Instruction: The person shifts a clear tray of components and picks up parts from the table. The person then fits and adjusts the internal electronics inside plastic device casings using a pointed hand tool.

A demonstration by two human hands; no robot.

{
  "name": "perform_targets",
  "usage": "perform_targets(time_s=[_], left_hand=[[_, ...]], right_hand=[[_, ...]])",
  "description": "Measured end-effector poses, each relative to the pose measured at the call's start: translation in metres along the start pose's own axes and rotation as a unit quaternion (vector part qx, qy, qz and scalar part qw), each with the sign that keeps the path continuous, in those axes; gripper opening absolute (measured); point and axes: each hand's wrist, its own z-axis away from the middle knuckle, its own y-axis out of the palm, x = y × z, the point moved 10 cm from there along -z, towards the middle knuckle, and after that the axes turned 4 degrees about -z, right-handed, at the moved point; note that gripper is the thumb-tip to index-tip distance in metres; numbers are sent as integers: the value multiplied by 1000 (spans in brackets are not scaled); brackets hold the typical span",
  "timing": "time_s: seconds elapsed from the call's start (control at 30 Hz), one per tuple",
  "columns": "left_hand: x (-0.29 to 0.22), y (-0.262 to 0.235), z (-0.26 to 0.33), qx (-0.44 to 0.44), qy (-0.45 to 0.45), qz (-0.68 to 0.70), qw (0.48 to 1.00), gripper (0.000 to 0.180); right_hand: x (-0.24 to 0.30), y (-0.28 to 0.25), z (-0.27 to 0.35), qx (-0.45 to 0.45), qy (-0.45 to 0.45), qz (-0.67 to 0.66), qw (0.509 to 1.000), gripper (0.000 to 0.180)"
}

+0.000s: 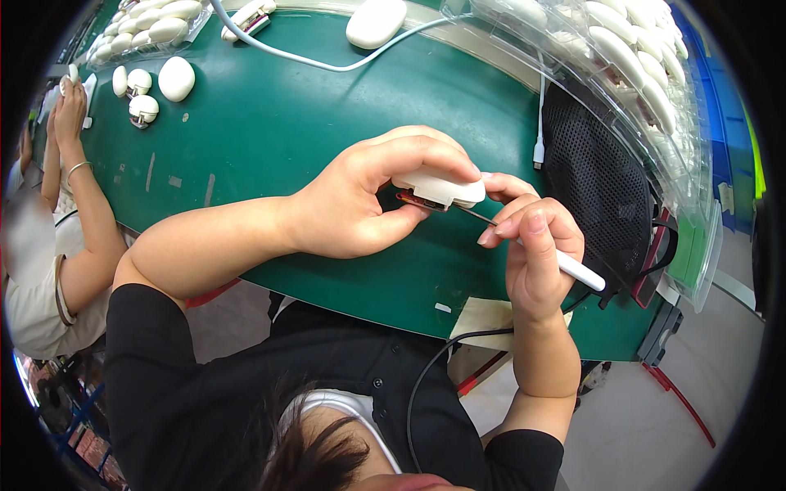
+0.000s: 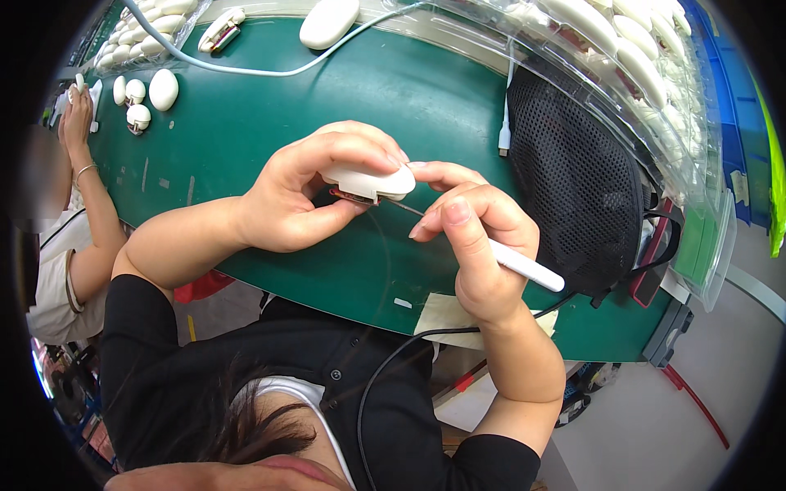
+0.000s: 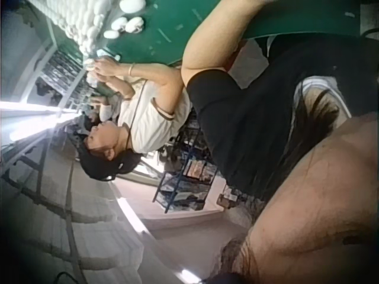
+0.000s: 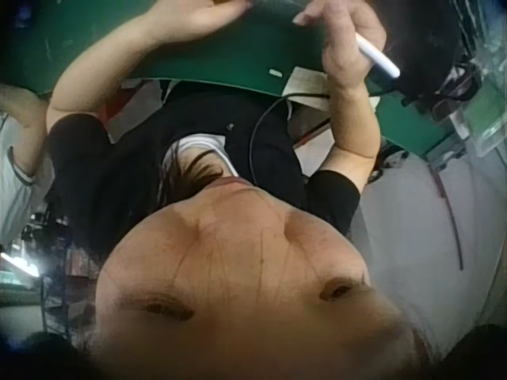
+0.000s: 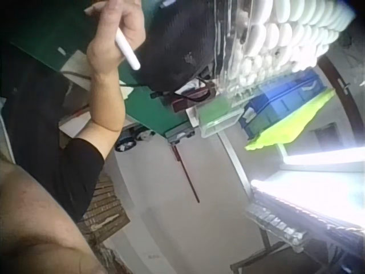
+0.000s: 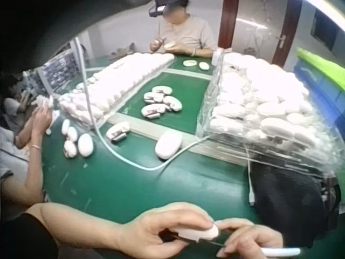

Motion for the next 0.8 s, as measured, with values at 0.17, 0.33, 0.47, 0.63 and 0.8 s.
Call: perform_targets(time_s=[0.17,0.33,0.47,0.63,0.8], left_hand=[[-2,0,-1,1,6,-5,1000,48],[-5,0,-1,0,18,-17,1000,47],[-5,-1,-1,-3,15,-9,1000,47],[-6,-1,-1,-3,17,-15,1000,46],[-1,1,1,0,-1,18,1000,46]], right_hand=[[-1,-1,-1,6,6,-4,1000,24],[-1,1,-1,8,8,4,1000,24],[-3,1,-1,5,19,3,1000,24],[-4,0,-1,3,19,-9,1000,24],[-12,-2,0,-6,55,-38,998,25]])
